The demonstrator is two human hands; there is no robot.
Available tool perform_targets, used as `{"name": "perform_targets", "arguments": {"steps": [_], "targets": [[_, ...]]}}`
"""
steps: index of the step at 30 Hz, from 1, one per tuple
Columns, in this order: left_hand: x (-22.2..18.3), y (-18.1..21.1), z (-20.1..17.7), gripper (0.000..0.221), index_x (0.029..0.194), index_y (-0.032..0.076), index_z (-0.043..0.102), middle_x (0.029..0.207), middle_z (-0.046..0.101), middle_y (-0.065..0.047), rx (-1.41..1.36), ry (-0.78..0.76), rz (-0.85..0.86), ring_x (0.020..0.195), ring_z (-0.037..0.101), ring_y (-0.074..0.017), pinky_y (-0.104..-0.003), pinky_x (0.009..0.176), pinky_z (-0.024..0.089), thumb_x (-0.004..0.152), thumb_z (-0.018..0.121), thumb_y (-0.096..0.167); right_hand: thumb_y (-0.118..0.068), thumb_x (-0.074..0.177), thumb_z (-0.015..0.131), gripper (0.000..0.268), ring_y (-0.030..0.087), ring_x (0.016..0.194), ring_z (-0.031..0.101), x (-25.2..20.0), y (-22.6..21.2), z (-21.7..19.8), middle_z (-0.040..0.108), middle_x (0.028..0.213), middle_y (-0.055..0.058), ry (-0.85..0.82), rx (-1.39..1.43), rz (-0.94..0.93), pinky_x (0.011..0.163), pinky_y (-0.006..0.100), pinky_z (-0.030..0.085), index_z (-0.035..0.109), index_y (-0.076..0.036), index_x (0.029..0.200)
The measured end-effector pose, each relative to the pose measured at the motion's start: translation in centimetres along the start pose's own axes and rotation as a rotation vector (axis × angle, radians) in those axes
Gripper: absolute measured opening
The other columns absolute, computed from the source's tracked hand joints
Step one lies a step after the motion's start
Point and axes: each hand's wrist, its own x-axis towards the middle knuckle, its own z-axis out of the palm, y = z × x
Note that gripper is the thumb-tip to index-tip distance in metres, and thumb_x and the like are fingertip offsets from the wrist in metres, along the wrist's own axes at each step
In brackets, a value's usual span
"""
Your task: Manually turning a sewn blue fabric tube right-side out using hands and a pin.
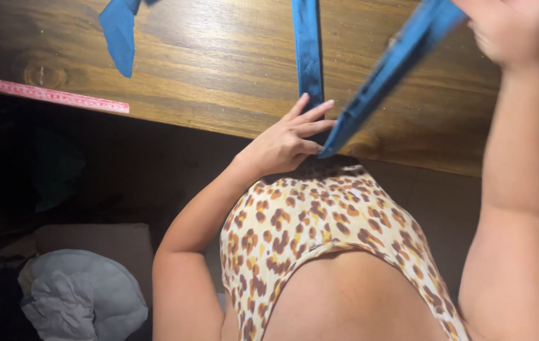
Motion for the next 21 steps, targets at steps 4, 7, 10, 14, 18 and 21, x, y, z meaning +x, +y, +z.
{"name": "perform_targets", "arguments": {"steps": [4, 7, 10, 14, 18, 21], "targets": [[-2.4, 0.9, -1.8, 0.026, 0.087, 0.000, 0.077, 0.145, 0.057, -0.020, -0.112, 0.089, -0.172, 0.150, 0.030, -0.0444, -0.069, 0.125, 0.016, 0.089, 0.082, 0.026, -0.006, 0.126, 0.069, 0.011, 0.013, 0.104, 0.060, 5.3, 9.0, 4.9, 0.064, 0.114, 0.003, -0.133, 0.016, 0.254, 0.096, 0.028, 0.051, 0.063, -0.008, 0.118], [-3.3, 1.4, -3.0, 0.034, 0.075, 0.000, 0.075, 0.142, 0.059, -0.023, -0.216, 0.201, -0.285, 0.147, 0.038, -0.0424, -0.061, 0.127, 0.023, 0.094, 0.076, 0.029, -0.021, 0.118, 0.071, 0.020, 0.001, 0.083, 0.056, 11.9, 14.6, 12.9, 0.063, 0.095, -0.007, -0.251, 0.023, 0.479, 0.073, 0.016, 0.045, 0.065, -0.020, 0.099], [-4.6, 1.2, -4.6, 0.030, 0.067, 0.004, 0.070, 0.137, 0.063, -0.022, -0.210, 0.300, -0.331, 0.144, 0.046, -0.0419, -0.062, 0.126, 0.031, 0.095, 0.074, 0.012, -0.027, 0.112, 0.074, 0.026, -0.006, 0.071, 0.053, 13.3, 14.2, 15.9, 0.062, 0.085, -0.015, -0.273, 0.042, 0.617, 0.060, 0.009, 0.041, 0.064, -0.028, 0.089], [-6.6, 0.4, -7.4, 0.029, 0.072, 0.004, 0.060, 0.128, 0.061, -0.017, -0.126, 0.364, -0.353, 0.147, 0.039, -0.0471, -0.069, 0.125, 0.025, 0.093, 0.077, 0.010, -0.037, 0.102, 0.089, 0.035, -0.001, 0.073, 0.056, 12.6, 10.0, 16.5, 0.064, 0.086, -0.015, -0.163, -0.030, 0.626, 0.067, 0.018, 0.048, 0.061, -0.030, 0.082], [-9.2, -0.8, -9.9, 0.023, 0.071, 0.004, 0.065, 0.125, 0.062, -0.014, -0.059, 0.295, -0.439, 0.149, 0.036, -0.0473, -0.073, 0.125, 0.020, 0.089, 0.077, 0.012, -0.052, 0.093, 0.097, 0.043, 0.016, 0.079, 0.062, 11.8, 7.5, 17.4, 0.070, 0.094, -0.002, -0.091, -0.426, 0.324, 0.068, 0.035, 0.049, 0.069, -0.021, 0.095], [-10.8, -1.5, -12.5, 0.021, 0.070, 0.004, 0.065, 0.122, 0.063, -0.013, 0.020, 0.249, -0.505, 0.149, 0.037, -0.0502, -0.074, 0.123, 0.019, 0.085, 0.077, 0.011, -0.036, 0.095, 0.100, 0.039, 0.004, 0.059, 0.061, 10.6, 3.8, 18.3, 0.069, 0.074, -0.007, -0.015, -0.229, 0.451, 0.057, 0.021, 0.054, 0.068, -0.019, 0.083]]}}
